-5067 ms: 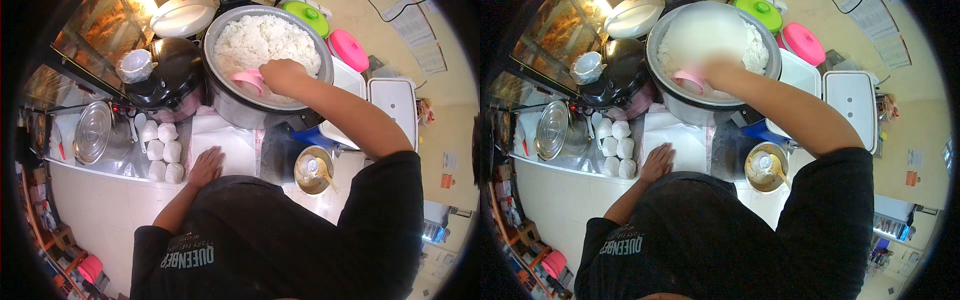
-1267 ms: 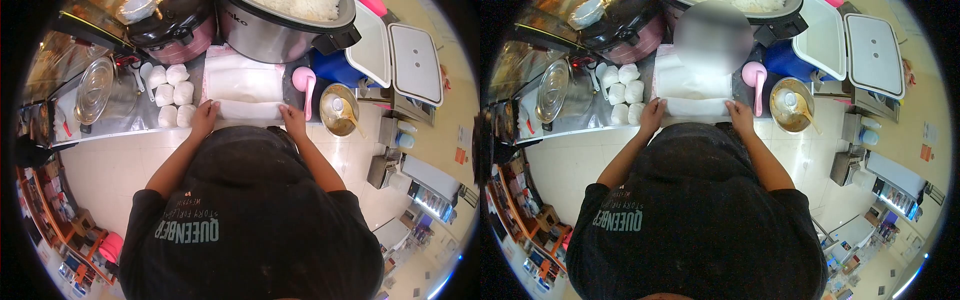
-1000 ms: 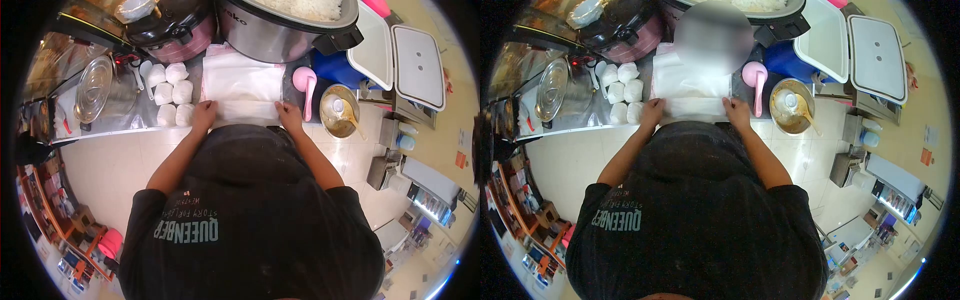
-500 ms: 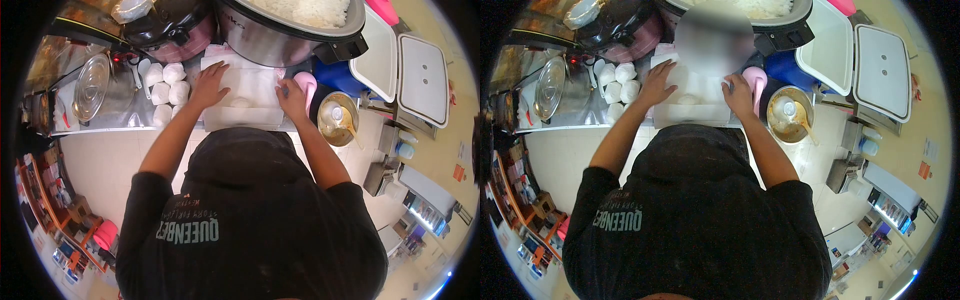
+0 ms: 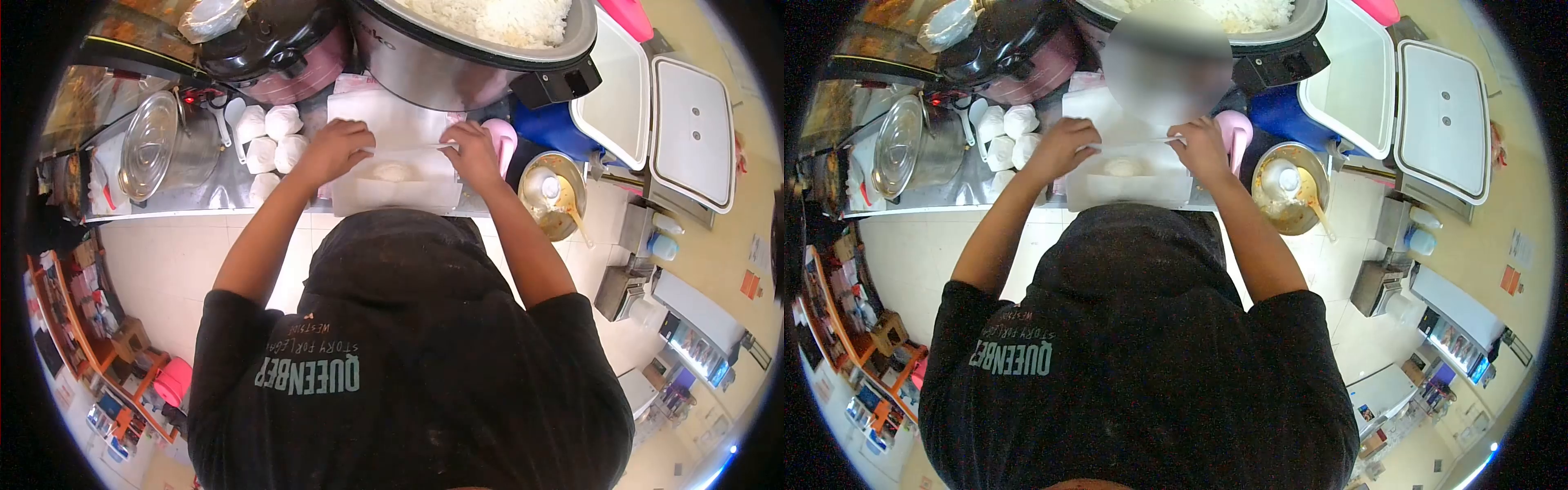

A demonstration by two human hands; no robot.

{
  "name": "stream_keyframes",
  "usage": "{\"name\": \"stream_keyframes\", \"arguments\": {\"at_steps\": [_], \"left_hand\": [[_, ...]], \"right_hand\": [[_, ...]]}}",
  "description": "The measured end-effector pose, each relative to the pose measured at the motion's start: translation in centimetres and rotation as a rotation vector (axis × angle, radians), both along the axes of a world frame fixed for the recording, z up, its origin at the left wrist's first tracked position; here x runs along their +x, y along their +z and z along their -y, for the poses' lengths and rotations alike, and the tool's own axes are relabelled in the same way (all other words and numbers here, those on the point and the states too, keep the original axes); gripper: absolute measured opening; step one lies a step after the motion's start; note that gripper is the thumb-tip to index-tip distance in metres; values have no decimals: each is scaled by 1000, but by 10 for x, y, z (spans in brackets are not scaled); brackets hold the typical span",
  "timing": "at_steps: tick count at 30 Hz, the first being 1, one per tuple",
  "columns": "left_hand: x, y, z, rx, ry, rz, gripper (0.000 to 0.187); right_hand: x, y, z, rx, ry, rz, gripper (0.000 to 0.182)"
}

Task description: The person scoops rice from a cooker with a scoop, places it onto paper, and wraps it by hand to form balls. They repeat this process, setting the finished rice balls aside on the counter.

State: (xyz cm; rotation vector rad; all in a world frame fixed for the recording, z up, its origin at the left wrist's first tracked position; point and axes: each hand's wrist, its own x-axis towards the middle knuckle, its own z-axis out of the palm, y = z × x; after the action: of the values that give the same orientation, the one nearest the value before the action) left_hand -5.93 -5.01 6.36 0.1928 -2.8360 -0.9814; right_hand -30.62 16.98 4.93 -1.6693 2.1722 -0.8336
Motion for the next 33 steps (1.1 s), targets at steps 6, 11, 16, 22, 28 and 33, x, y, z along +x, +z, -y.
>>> {"name": "stream_keyframes", "arguments": {"at_steps": [6,11,16,22,28,33], "left_hand": [[60,19,-35,38,57,12,15],[84,4,-28,-176,148,170,12],[6,64,-24,-165,79,-121,57],[-56,23,-54,-153,-433,551,90],[-20,-7,-60,-24,-269,368,71],[8,-30,-75,-198,-225,170,72]], "right_hand": [[21,20,-52,-25,50,94,23],[53,-6,-80,-100,-115,123,32],[67,-5,-86,-94,-217,138,33],[65,-2,-84,-107,-240,124,31],[72,-1,-82,-155,-356,169,28],[79,-6,-92,-161,-385,156,25]]}}
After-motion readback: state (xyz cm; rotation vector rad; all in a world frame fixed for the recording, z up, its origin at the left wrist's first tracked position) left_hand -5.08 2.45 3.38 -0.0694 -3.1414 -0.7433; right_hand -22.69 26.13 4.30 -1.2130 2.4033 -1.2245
